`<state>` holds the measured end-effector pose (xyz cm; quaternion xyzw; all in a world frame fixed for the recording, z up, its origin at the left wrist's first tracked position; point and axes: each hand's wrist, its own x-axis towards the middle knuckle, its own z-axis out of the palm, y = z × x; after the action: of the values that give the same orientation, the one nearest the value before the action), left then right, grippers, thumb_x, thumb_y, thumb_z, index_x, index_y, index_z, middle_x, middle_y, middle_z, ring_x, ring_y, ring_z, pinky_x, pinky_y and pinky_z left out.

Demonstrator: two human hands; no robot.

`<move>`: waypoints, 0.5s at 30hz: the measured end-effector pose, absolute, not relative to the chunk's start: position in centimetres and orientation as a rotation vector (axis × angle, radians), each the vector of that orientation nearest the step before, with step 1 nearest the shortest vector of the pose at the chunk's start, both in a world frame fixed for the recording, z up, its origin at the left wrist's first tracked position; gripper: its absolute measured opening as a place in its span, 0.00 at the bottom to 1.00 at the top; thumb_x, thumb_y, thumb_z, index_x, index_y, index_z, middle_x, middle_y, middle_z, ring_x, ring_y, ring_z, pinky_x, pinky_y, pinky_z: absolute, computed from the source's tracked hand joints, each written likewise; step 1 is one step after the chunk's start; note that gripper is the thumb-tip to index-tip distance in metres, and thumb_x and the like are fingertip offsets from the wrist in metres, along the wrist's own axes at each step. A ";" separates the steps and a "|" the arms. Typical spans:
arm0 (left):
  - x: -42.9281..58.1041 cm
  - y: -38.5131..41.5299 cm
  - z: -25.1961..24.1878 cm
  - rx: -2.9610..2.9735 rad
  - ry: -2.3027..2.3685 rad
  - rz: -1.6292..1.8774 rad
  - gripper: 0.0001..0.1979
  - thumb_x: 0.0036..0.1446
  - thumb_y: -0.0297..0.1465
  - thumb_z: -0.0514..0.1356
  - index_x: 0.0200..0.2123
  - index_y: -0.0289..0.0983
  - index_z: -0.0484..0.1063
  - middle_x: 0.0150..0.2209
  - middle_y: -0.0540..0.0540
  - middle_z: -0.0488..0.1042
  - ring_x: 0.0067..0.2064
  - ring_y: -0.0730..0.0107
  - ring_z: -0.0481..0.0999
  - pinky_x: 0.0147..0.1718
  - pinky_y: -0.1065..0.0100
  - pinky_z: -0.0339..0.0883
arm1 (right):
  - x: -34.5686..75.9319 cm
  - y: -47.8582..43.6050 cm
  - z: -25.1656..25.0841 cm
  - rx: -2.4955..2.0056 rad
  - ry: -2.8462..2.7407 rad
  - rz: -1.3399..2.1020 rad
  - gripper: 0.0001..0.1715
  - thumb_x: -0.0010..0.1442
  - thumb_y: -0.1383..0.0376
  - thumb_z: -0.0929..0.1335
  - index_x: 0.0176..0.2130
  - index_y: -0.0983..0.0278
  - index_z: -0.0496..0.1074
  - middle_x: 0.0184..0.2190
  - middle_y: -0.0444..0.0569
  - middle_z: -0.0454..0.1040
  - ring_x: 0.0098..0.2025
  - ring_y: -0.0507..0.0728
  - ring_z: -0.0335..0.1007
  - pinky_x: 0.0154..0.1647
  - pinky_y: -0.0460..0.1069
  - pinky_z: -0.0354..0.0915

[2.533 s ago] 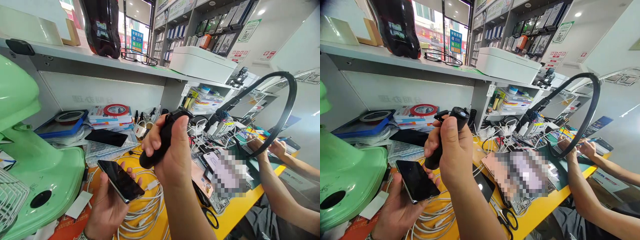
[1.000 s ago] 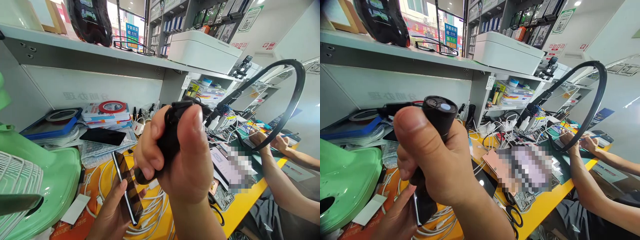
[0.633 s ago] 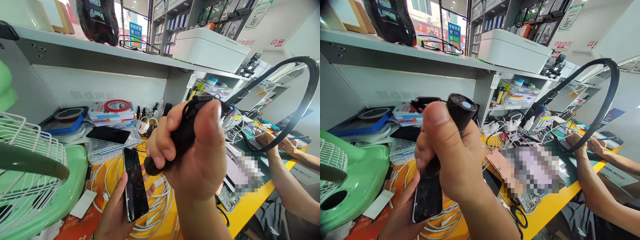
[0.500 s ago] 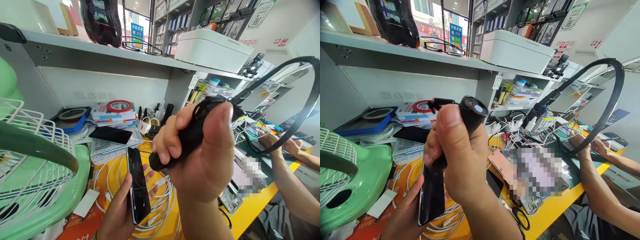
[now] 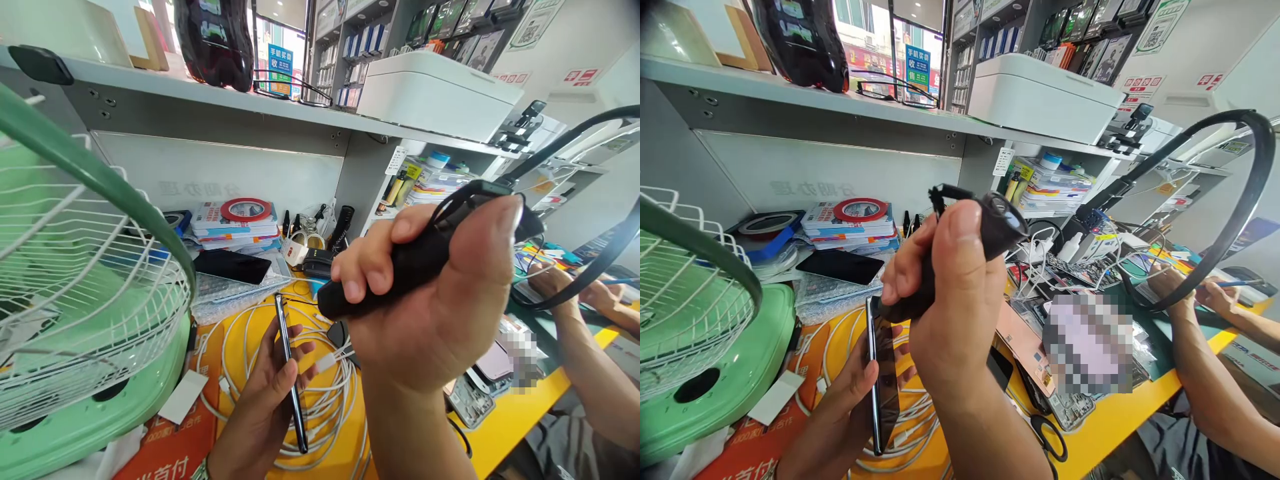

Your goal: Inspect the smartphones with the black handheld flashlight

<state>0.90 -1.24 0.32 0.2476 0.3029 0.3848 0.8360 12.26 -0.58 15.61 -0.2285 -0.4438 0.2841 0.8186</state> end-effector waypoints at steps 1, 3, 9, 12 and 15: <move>0.9 -1.2 0.3 0.528 0.644 0.824 0.39 0.49 0.41 0.72 0.62 0.53 0.62 0.61 0.47 0.66 0.63 0.52 0.64 0.59 0.54 0.64 | 12.3 -0.6 15.6 -0.482 -0.945 0.596 0.27 0.78 0.57 0.52 0.30 0.67 0.60 0.18 0.42 0.56 0.18 0.49 0.56 0.22 0.43 0.58; 0.9 -1.2 0.2 0.507 0.653 0.834 0.37 0.48 0.40 0.73 0.60 0.51 0.65 0.62 0.46 0.65 0.63 0.51 0.64 0.58 0.54 0.66 | 12.3 -0.6 15.6 -0.477 -0.945 0.580 0.28 0.78 0.56 0.52 0.31 0.67 0.61 0.18 0.42 0.56 0.18 0.48 0.56 0.22 0.43 0.59; 0.6 -0.9 0.3 0.185 0.587 0.676 0.25 0.62 0.46 0.59 0.56 0.36 0.73 0.56 0.37 0.75 0.57 0.49 0.73 0.53 0.53 0.72 | 12.1 -0.8 15.5 -0.470 -0.952 0.550 0.33 0.78 0.54 0.48 0.29 0.67 0.60 0.18 0.43 0.55 0.19 0.49 0.56 0.22 0.43 0.58; 0.6 -0.9 0.6 0.169 0.593 0.692 0.22 0.68 0.42 0.52 0.53 0.34 0.75 0.49 0.36 0.80 0.49 0.54 0.80 0.48 0.56 0.76 | 12.0 -0.8 15.5 -0.490 -0.966 0.539 0.34 0.78 0.53 0.46 0.30 0.67 0.60 0.18 0.44 0.55 0.19 0.49 0.56 0.21 0.44 0.58; 1.0 -0.9 1.1 0.191 0.639 0.718 0.18 0.69 0.36 0.52 0.48 0.32 0.77 0.41 0.38 0.82 0.41 0.61 0.82 0.40 0.64 0.78 | 12.0 -0.7 15.4 -0.492 -0.965 0.566 0.30 0.78 0.55 0.51 0.30 0.67 0.60 0.18 0.43 0.56 0.19 0.49 0.56 0.21 0.43 0.58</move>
<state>0.96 -0.95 1.08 0.0919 0.3070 0.3449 0.8823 12.02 -0.73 15.39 -0.2311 -0.4529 0.2659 0.8190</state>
